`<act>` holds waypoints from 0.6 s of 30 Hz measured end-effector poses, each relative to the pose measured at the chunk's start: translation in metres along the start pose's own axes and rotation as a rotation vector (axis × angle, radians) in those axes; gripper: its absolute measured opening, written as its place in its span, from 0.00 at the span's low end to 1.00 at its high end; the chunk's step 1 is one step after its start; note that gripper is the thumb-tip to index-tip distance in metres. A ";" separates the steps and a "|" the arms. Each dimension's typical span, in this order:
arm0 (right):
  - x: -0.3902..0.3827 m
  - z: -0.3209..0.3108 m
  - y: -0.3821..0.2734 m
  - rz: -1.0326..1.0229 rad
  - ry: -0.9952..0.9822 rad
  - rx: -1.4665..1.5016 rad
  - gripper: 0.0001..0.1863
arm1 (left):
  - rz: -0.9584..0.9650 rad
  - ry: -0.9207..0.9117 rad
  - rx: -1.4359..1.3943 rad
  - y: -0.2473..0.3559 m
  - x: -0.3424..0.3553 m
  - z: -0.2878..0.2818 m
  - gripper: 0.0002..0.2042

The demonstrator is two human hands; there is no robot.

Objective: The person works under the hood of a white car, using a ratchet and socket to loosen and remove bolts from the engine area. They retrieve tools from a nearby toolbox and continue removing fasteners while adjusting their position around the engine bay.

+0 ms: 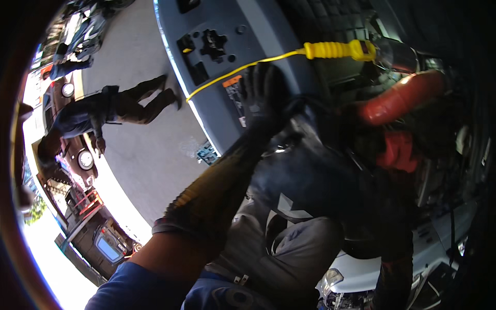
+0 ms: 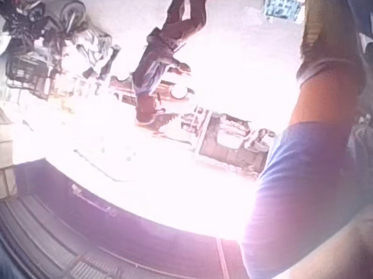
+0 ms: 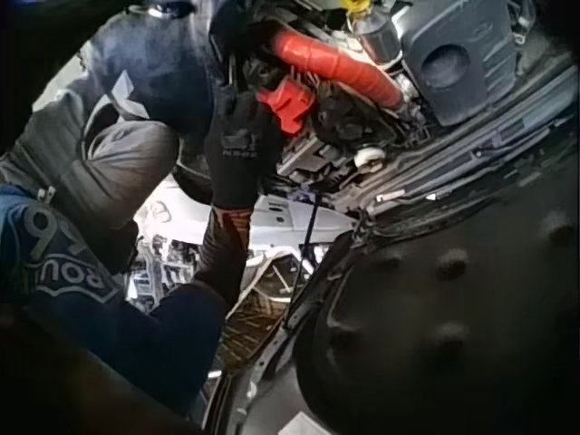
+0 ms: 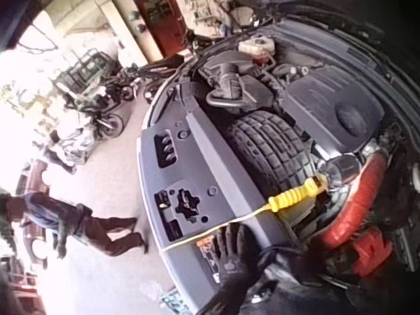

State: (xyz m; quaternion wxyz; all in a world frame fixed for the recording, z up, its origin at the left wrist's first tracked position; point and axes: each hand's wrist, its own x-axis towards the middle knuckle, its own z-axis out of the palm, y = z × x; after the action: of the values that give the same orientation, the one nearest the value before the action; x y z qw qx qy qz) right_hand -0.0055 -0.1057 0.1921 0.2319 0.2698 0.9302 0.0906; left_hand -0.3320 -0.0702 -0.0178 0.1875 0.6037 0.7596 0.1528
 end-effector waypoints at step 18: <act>0.036 -0.016 0.008 0.133 0.145 0.528 0.14 | 0.114 0.146 0.127 -0.009 0.004 0.015 0.54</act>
State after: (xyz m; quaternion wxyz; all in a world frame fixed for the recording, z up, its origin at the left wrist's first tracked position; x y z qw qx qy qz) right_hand -0.0359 -0.0799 0.1949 0.0799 0.3742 0.9160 -0.1205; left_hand -0.3335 -0.0680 -0.0355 0.0840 0.6440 0.7438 0.1582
